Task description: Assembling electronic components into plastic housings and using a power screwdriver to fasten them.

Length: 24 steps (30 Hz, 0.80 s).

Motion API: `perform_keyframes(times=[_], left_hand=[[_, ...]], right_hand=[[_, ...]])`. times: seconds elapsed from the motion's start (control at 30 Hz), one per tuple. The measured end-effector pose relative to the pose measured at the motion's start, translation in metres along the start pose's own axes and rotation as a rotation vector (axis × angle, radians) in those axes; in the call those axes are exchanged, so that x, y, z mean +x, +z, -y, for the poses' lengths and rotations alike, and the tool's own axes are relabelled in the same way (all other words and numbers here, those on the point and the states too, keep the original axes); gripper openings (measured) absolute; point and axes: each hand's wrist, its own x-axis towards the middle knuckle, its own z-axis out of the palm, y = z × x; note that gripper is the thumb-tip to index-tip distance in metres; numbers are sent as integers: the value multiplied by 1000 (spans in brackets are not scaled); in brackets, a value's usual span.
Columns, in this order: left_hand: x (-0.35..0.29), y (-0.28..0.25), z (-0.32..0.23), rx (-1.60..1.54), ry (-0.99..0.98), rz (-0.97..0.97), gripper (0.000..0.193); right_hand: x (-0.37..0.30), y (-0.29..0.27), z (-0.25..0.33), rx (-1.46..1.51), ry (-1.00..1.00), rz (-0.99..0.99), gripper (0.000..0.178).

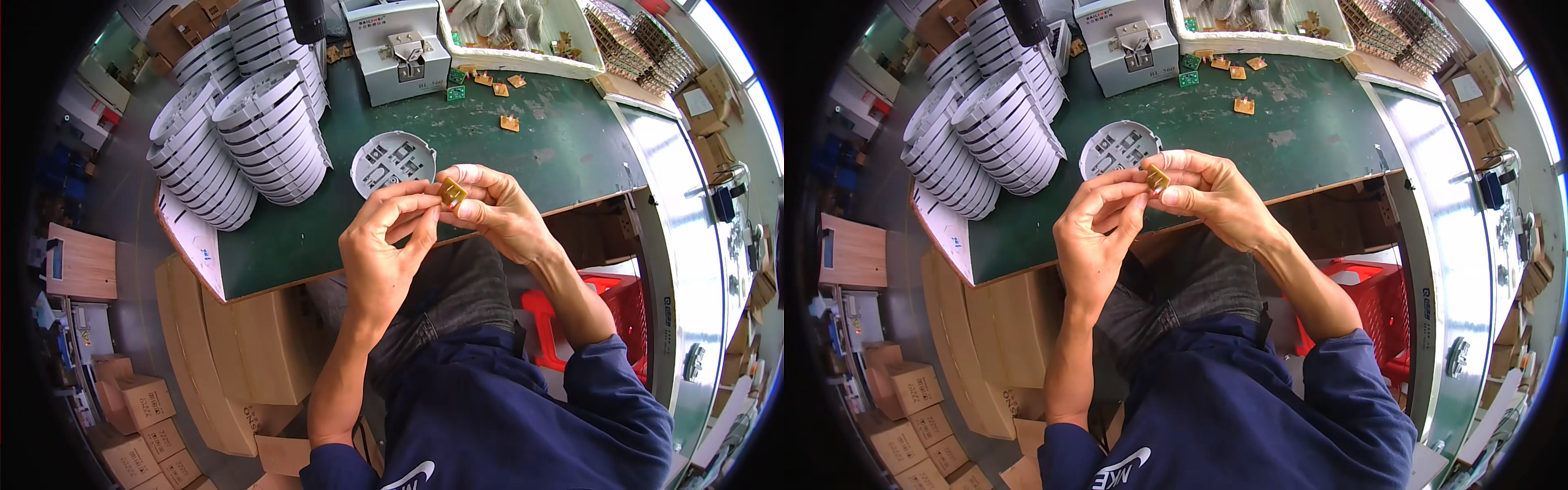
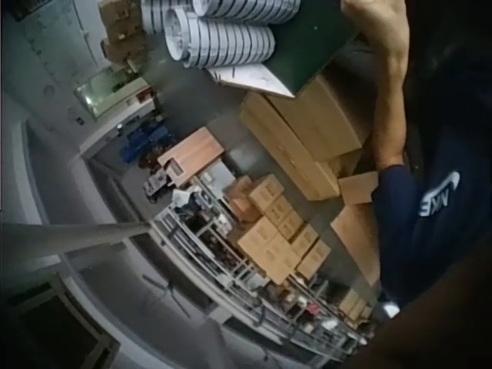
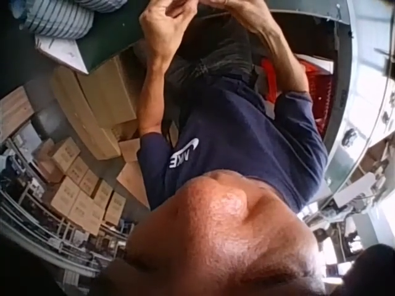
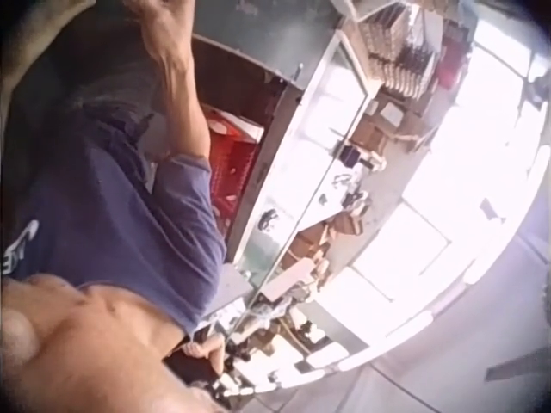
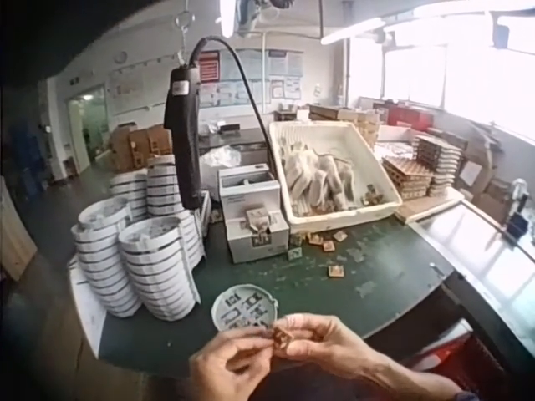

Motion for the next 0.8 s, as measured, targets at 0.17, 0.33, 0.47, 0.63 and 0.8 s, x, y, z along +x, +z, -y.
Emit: perform_keyframes(times=[0.17, 0.33, 0.47, 0.63, 0.8], left_hand=[[-1, 1, 3, -39, -8, -31, 12], [3, -10, 9, 126, 52, -96, 43], [18, -21, 32, 798, 208, -163, 95], [32, -10, 67, 863, 151, -161, 107], [30, -17, 63, 761, 152, -122, 104]], right_hand=[[1, 1, -2, -104, -3, -12, 44], [21, 11, 18, -519, -185, -125, 45], [73, 15, 37, -1269, -415, -54, 33], [120, 20, 30, -1550, -229, 184, 31], [132, 11, 27, -1631, -308, 317, 33]])
